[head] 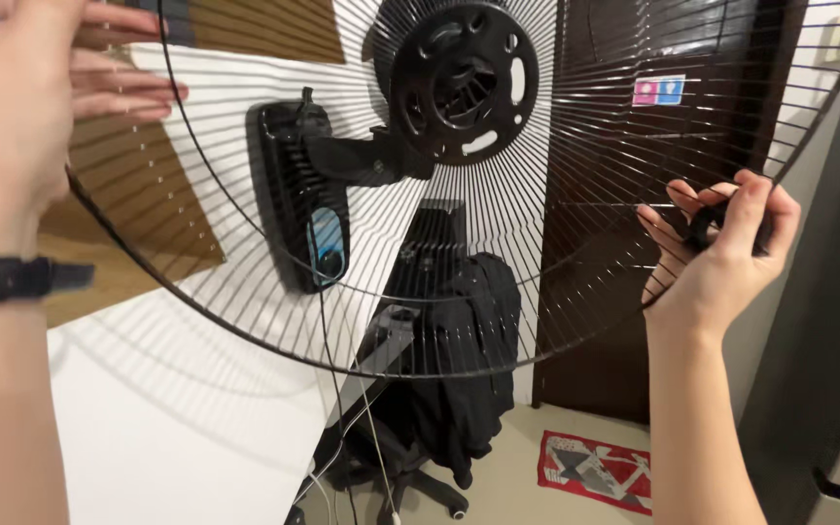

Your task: The person wipes the wall-mounted fan motor housing with a blue cloth, then picks up the front fan cage from a table and attaches it to the motor. The person secures the cage by hand-tightening the central nut.

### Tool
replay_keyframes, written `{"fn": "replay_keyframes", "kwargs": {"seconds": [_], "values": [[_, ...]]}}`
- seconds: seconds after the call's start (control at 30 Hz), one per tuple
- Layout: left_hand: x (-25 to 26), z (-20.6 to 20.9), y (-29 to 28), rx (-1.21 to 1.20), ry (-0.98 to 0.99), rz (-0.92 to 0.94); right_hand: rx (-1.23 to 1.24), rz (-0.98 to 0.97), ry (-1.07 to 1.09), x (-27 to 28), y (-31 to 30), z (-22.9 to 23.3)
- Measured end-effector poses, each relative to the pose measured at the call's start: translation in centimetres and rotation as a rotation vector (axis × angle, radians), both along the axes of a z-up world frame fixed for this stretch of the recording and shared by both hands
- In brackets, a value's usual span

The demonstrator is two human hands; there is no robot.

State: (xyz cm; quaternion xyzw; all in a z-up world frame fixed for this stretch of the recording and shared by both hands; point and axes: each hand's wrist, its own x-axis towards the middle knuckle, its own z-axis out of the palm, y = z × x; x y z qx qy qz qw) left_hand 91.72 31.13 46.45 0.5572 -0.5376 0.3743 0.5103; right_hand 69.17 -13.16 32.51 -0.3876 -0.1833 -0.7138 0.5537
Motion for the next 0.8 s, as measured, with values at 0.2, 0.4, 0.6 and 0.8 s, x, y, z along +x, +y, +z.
{"fn": "replay_keyframes", "kwargs": {"seconds": [0.2, 0.4, 0.6, 0.8], "values": [[9.8, 3.9, 0.8, 0.247, -0.191, -0.088, 0.067, 0.021, 0.003, 1.5, 0.0, 1.2], [0.5, 1.9, -1.7, -0.005, -0.043, 0.105, 0.11, 0.02, 0.061, 3.3, -0.5, 1.3], [-3.3, 0.7, -3.8, -0.13, 0.048, -0.073, 0.038, 0.073, 0.011, 4.1, -2.5, 2.8], [-1.6, 0.5, -4.7, -0.137, 0.049, -0.117, -0.057, 0.056, 0.015, 4.9, -4.6, 4.5]]}}
